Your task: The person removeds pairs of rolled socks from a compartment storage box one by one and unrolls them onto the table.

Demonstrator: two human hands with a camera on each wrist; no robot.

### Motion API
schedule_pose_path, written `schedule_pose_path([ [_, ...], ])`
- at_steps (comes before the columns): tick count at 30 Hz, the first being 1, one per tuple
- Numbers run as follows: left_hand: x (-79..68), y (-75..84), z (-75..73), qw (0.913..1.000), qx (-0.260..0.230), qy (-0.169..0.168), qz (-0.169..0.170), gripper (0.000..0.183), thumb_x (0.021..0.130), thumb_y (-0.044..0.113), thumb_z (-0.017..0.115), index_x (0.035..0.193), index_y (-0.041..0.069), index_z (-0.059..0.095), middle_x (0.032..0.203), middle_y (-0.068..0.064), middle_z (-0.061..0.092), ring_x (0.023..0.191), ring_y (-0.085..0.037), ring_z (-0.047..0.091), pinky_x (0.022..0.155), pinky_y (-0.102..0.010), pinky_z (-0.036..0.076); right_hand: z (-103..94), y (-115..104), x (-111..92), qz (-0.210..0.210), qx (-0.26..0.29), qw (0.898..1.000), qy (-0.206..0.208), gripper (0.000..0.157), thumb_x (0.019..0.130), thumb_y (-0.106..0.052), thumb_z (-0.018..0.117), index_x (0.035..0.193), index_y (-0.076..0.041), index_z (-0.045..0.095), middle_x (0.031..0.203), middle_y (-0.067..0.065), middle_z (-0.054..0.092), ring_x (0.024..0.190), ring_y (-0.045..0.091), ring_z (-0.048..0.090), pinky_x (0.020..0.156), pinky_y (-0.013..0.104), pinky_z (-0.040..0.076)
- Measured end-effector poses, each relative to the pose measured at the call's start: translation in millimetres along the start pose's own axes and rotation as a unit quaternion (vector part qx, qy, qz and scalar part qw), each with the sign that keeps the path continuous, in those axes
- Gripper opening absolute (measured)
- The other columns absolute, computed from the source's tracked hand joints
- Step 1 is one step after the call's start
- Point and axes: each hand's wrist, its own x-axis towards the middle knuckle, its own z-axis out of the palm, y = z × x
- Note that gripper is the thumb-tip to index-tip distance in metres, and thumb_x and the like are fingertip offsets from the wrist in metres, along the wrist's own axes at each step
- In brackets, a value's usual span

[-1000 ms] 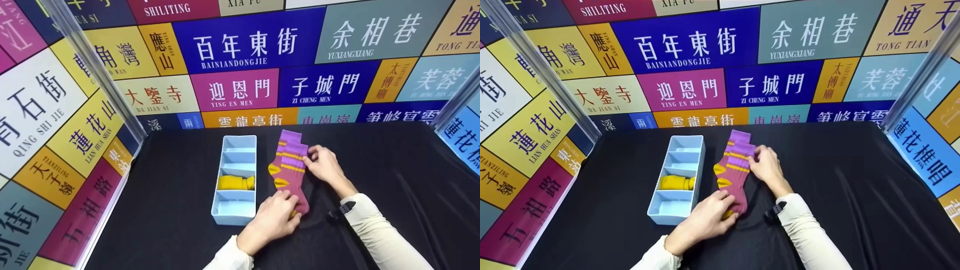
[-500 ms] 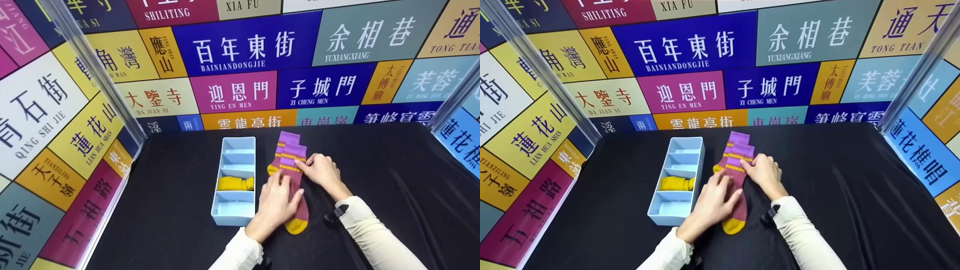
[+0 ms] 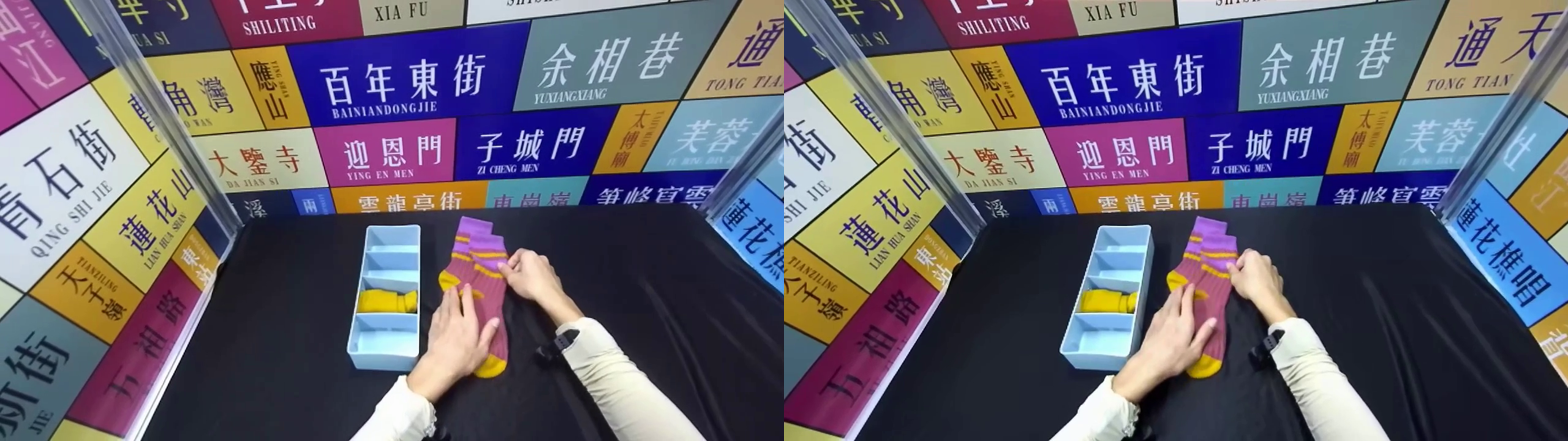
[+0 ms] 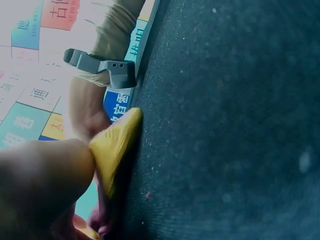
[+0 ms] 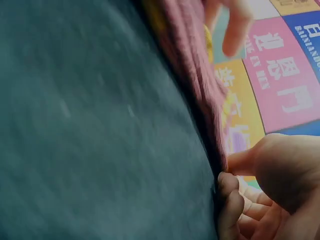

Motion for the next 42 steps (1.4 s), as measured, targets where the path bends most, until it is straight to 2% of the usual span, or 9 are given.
schedule_pose_path([
  [7, 1.2, -3.8, 0.5, 0.9996, 0.025, 0.005, 0.01, 0.062, 0.113, 0.04, 0.049, 0.16, -0.001, 0.046, 0.162, -0.023, 0.052, 0.151, -0.038, 0.052, 0.122, -0.048, 0.047, -6.1, 17.7, 8.0, 0.008, 0.018, 0.999, 0.04, 0.027, 0.105, -0.036, 0.068, 0.102, -0.009, 0.068, 0.068, -0.001, 0.074, 0.051, 0.01, 0.07, 0.067, 0.037, 0.052],
  [13, 1.5, -6.1, 1.2, 0.9966, 0.076, -0.012, 0.031, 0.053, 0.113, 0.034, 0.049, 0.156, 0.004, 0.053, 0.165, -0.022, 0.05, 0.153, -0.038, 0.051, 0.122, -0.046, 0.047, -7.0, 20.4, 8.0, 0.007, 0.04, 0.997, 0.062, 0.028, 0.105, -0.034, 0.069, 0.104, -0.006, 0.068, 0.076, 0.003, 0.078, 0.047, 0.006, 0.069, 0.065, 0.03, 0.054],
  [16, 0.2, -8.0, 0.4, 0.9938, 0.1, -0.001, 0.048, 0.058, 0.105, 0.032, 0.064, 0.154, 0.005, 0.055, 0.162, -0.023, 0.052, 0.151, -0.038, 0.053, 0.119, -0.046, 0.05, -7.6, 19.1, 5.5, 0.0, 0.041, 0.997, 0.058, 0.032, 0.105, -0.038, 0.069, 0.101, -0.007, 0.069, 0.07, 0.001, 0.075, 0.049, 0.009, 0.069, 0.064, 0.031, 0.052],
  [20, -1.6, -10.9, -0.1, 0.989, 0.125, 0.027, 0.074, 0.069, 0.09, 0.032, 0.081, 0.15, 0.006, 0.059, 0.156, -0.023, 0.057, 0.145, -0.038, 0.058, 0.114, -0.045, 0.054, -9.4, 15.5, -2.6, -0.011, 0.034, 0.999, 0.033, 0.045, 0.102, -0.052, 0.07, 0.088, -0.01, 0.067, 0.06, -0.003, 0.064, 0.054, 0.015, 0.064, 0.062, 0.034, 0.045],
  [25, -2.6, -11.7, -0.2, 0.9879, 0.128, 0.034, 0.081, 0.07, 0.089, 0.033, 0.082, 0.15, 0.006, 0.06, 0.154, -0.023, 0.058, 0.144, -0.038, 0.059, 0.113, -0.045, 0.055, -10.9, 10.6, -20.2, -0.034, 0.027, 0.999, -0.013, 0.052, 0.097, -0.059, 0.075, 0.081, -0.011, 0.066, 0.063, -0.003, 0.056, 0.062, 0.018, 0.055, 0.062, 0.033, 0.04],
  [30, -2.4, -11.3, 0.4, 0.9876, 0.134, 0.022, 0.079, 0.072, 0.09, 0.035, 0.082, 0.151, 0.005, 0.059, 0.156, -0.024, 0.057, 0.146, -0.038, 0.057, 0.114, -0.045, 0.054, -12.1, 5.9, -40.6, -0.07, 0.042, 0.994, -0.066, 0.043, 0.092, -0.052, 0.083, 0.083, -0.011, 0.074, 0.066, -0.001, 0.063, 0.063, 0.016, 0.059, 0.062, 0.029, 0.044],
  [34, -2.0, -10.7, -0.2, 0.9863, 0.143, 0.021, 0.079, 0.072, 0.09, 0.035, 0.081, 0.152, 0.006, 0.059, 0.156, -0.024, 0.057, 0.147, -0.038, 0.057, 0.114, -0.044, 0.054, -16.2, 4.9, -51.1, -0.091, 0.077, 0.988, -0.103, 0.034, 0.093, -0.04, 0.085, 0.085, -0.01, 0.073, 0.072, 0.002, 0.069, 0.064, 0.016, 0.063, 0.064, 0.026, 0.048],
  [38, -2.1, -10.3, -1.0, 0.9854, 0.148, 0.029, 0.079, 0.07, 0.089, 0.033, 0.083, 0.15, 0.007, 0.06, 0.155, -0.023, 0.058, 0.146, -0.037, 0.058, 0.114, -0.044, 0.054, -22.4, 10.1, -52.6, -0.082, 0.132, 0.979, -0.135, 0.031, 0.098, -0.03, 0.082, 0.092, -0.004, 0.068, 0.07, 0.007, 0.07, 0.059, 0.018, 0.067, 0.061, 0.026, 0.052],
  [42, -3.4, -10.1, 0.2, 0.9857, 0.144, 0.035, 0.08, 0.067, 0.089, 0.03, 0.082, 0.149, 0.006, 0.061, 0.154, -0.023, 0.059, 0.145, -0.037, 0.059, 0.113, -0.044, 0.054, -28.9, 20.1, -51.5, -0.062, 0.159, 0.974, -0.151, 0.03, 0.101, -0.026, 0.078, 0.101, 0.001, 0.064, 0.062, 0.004, 0.064, 0.054, 0.018, 0.064, 0.055, 0.026, 0.048],
])
